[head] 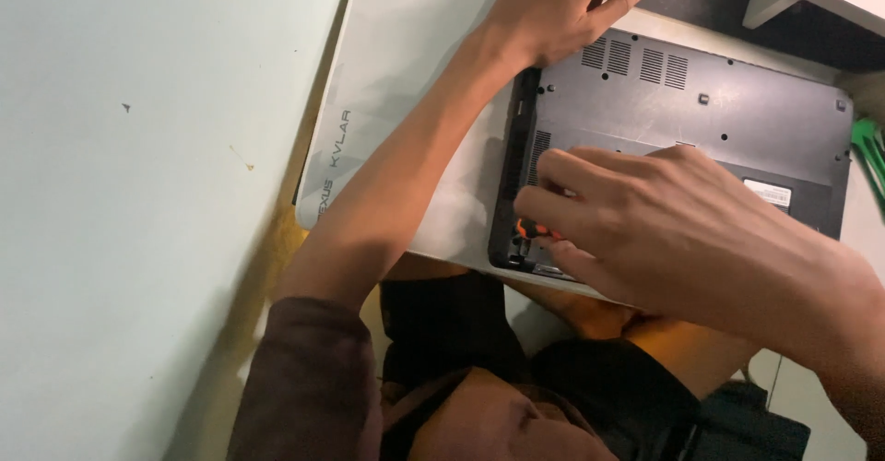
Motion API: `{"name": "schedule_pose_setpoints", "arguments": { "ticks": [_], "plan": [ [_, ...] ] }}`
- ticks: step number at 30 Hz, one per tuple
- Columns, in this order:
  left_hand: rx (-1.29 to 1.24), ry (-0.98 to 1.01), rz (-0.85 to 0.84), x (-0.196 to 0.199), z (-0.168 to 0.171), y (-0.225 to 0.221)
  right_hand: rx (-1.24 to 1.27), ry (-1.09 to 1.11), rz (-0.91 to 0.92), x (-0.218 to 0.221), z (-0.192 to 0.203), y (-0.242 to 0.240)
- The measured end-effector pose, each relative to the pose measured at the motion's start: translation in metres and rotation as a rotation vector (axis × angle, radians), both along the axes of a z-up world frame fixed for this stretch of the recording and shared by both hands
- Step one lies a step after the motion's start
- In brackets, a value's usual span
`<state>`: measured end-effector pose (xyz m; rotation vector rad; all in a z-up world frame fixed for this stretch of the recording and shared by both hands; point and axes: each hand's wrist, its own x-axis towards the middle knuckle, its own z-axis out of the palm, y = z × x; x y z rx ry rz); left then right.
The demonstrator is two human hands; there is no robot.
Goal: Closing a laptop, flipping it over, and removing the screws from the back cover using a screwdriver.
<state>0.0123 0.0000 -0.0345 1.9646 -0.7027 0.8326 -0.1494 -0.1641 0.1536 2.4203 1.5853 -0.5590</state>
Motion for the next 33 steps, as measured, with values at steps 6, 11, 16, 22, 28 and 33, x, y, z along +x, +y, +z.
{"name": "schedule_pose_setpoints", "arguments": {
  "ticks": [6,11,16,22,28,33],
  "plan": [
    [0.014,0.013,0.005,-0.001,0.0,-0.002,0.161,0.03,0.029,-0.001,-0.006,-0.015],
    [0.026,0.012,0.003,0.0,-0.001,-0.001,0.295,0.02,0.013,-0.002,0.009,-0.01],
    [0.03,0.026,0.006,0.0,-0.001,-0.002,0.18,0.045,0.014,-0.001,-0.005,-0.006],
    [0.04,0.033,0.006,0.0,-0.003,-0.002,0.191,-0.004,0.038,-0.01,-0.01,0.002],
    [0.055,0.016,0.028,-0.001,-0.002,-0.002,0.039,0.145,0.045,-0.011,-0.01,0.013],
    [0.032,0.027,0.008,-0.001,-0.003,-0.002,-0.017,0.032,-0.051,-0.019,-0.004,0.024]
  ]
}}
